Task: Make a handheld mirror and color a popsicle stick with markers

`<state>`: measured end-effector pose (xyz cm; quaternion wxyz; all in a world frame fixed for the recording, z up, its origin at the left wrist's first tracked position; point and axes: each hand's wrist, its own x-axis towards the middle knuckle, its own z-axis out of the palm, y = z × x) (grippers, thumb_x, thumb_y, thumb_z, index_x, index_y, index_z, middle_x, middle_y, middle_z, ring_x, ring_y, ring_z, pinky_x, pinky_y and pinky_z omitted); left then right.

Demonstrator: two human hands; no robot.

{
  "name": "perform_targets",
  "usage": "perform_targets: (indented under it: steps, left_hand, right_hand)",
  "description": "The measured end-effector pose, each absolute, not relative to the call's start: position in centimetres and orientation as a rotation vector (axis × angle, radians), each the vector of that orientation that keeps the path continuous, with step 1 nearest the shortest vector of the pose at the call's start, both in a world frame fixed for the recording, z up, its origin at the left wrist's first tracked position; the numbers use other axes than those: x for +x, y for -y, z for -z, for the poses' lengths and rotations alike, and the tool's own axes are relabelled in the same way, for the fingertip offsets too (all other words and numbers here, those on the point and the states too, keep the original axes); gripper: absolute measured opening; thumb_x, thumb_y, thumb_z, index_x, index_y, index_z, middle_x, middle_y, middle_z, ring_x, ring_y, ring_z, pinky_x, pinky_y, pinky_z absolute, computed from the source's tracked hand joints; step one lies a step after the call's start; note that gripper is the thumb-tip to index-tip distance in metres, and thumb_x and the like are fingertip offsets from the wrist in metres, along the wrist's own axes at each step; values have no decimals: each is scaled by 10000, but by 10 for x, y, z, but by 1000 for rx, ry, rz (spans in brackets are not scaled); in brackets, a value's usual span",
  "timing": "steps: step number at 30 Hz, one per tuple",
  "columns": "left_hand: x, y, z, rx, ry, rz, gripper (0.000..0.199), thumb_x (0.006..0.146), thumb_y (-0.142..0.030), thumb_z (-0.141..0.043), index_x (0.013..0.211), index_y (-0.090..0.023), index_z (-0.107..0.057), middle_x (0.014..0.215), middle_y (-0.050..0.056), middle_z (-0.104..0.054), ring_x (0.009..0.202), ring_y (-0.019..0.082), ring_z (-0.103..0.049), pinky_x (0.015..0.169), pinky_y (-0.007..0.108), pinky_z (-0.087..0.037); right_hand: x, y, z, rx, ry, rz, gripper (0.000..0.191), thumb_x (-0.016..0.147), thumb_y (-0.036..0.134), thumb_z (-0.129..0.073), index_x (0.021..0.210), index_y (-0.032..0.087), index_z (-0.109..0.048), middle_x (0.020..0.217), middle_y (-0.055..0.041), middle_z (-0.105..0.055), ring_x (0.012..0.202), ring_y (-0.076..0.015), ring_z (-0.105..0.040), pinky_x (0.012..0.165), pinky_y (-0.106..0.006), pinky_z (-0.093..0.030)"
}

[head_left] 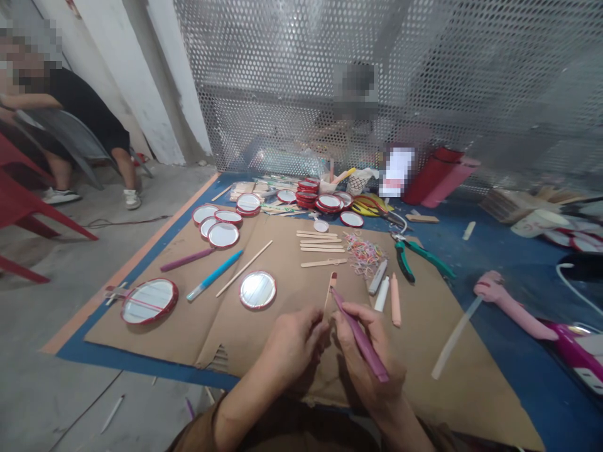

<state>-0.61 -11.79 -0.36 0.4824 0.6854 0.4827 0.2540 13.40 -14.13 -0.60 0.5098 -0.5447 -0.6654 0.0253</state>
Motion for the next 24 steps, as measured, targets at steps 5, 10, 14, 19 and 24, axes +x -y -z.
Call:
perform_targets:
  steps: [5,10,14,19,24]
  left_hand:
    - [-6,118,4,1644,-1184,-631,247,910,-295,-405,674,-222,-425,561,-18,-571,524,141,-576,530,212,-376]
    - [-6,117,5,1602,-1163,-615,248,908,-298,-407,672,-225,-427,541,-30,-555,490,135,-570,514,207,-381]
    - [-6,117,3,1631,-1151,-638,242,893,-275,-421,657,-226,-404,542,-32,-547,495,131,-563,511,201,-367]
    - [-7,117,2,1648,-1154,-653,248,896,-292,-420,658,-227,-398,565,-19,-555,525,136,-558,509,203,-354]
    - [-6,117,4,1607,-1138,-642,247,904,-288,-411,665,-226,-403,558,-29,-548,507,128,-561,512,201,-372]
  right_hand:
    - [136,147,13,-1419,1459,39,116,906,289,-607,963,192,-634,802,-44,-719,683,-159,-698,638,-261,-561]
    - [136,149,15,-1334,1466,-66,107,908,267,-596,982,194,-623,828,-51,-707,722,-168,-695,656,-280,-565]
    - [134,146,12,-1252,1545,-95,70,904,219,-587,966,206,-618,840,-42,-684,753,-164,-674,682,-287,-563]
    - [132,143,14,-1267,1525,-144,95,888,209,-618,981,221,-623,850,-24,-683,719,-148,-669,662,-265,-559]
    - [132,146,13,-1354,1446,-123,97,902,261,-608,984,214,-630,833,-24,-703,702,-148,-687,666,-262,-559]
